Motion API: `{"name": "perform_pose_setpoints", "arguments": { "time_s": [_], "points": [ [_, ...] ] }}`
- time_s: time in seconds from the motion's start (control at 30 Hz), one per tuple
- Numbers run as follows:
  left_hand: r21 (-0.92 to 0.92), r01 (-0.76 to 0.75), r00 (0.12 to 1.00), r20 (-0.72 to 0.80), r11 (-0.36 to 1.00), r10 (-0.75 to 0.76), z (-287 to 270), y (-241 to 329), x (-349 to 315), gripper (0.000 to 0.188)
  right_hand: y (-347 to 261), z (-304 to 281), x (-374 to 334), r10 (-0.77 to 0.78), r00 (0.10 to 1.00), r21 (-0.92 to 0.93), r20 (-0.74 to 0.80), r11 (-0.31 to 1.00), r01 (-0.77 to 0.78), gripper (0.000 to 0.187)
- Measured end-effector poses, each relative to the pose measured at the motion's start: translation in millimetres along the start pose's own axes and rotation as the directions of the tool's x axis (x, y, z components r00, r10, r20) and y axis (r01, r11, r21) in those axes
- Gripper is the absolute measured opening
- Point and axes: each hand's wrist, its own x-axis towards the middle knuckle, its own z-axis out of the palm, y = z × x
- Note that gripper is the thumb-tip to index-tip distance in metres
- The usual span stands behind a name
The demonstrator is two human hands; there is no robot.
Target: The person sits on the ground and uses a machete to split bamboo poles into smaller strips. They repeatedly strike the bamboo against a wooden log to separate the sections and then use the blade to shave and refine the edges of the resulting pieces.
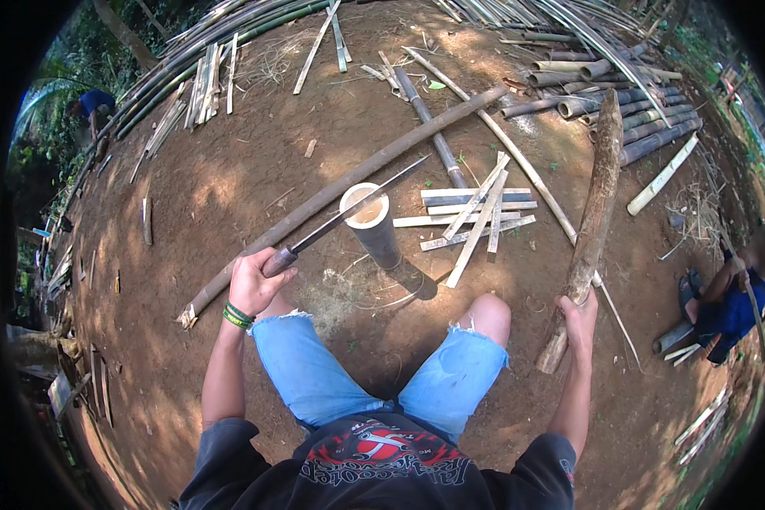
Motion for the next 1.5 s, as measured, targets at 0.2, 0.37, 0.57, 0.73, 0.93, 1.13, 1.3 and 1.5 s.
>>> {"name": "perform_pose_setpoints", "arguments": {
  "time_s": [0.2,0.37,0.57,0.73,0.93,1.13,1.3,1.5],
  "points": [
    [0.013,-0.080,0.996,0.042,0.997,0.079,-10.9,-13.4,63.9,0.028,-112.4,32.6,-65.5,-0.089,0.991,0.253,0.097,0.965,0.062,0.053],
    [0.070,-0.081,0.996,0.049,0.994,0.077,23.4,-61.3,90.2,0.028,-169.6,50.3,-97.0,-0.403,0.914,0.276,0.041,0.884,0.377,0.051],
    [0.076,-0.137,0.990,0.026,0.988,0.135,21.4,-65.3,107.0,0.025,-193.6,73.1,-142.2,-0.533,0.828,0.013,0.176,0.842,0.539,0.053],
    [0.127,-0.141,0.989,0.069,0.982,0.133,26.7,-66.2,106.2,0.027,-131.4,98.9,-134.6,-0.032,0.830,-0.442,0.557,0.834,0.329,0.069],
    [0.164,-0.149,0.988,0.069,0.975,0.139,19.2,-63.9,104.1,0.027,-203.4,77.2,-153.2,-0.305,0.844,-0.170,0.442,0.895,0.412,0.075],
    [0.179,-0.136,0.990,0.059,0.974,0.127,26.2,-62.5,108.4,0.027,-142.7,109.5,-177.0,-0.307,0.853,-0.188,0.422,0.891,0.414,0.078],
    [0.211,-0.062,0.998,0.040,0.975,0.055,44.5,-69.4,109.0,0.026,-146.0,104.8,-157.2,-0.093,0.761,-0.311,0.642,0.876,0.370,0.073],
    [0.223,-0.060,0.997,0.067,0.973,0.045,39.3,-69.2,105.4,0.029,-203.9,85.8,-151.1,-0.447,0.830,-0.048,0.334,0.871,0.488,0.063]
  ]
}}
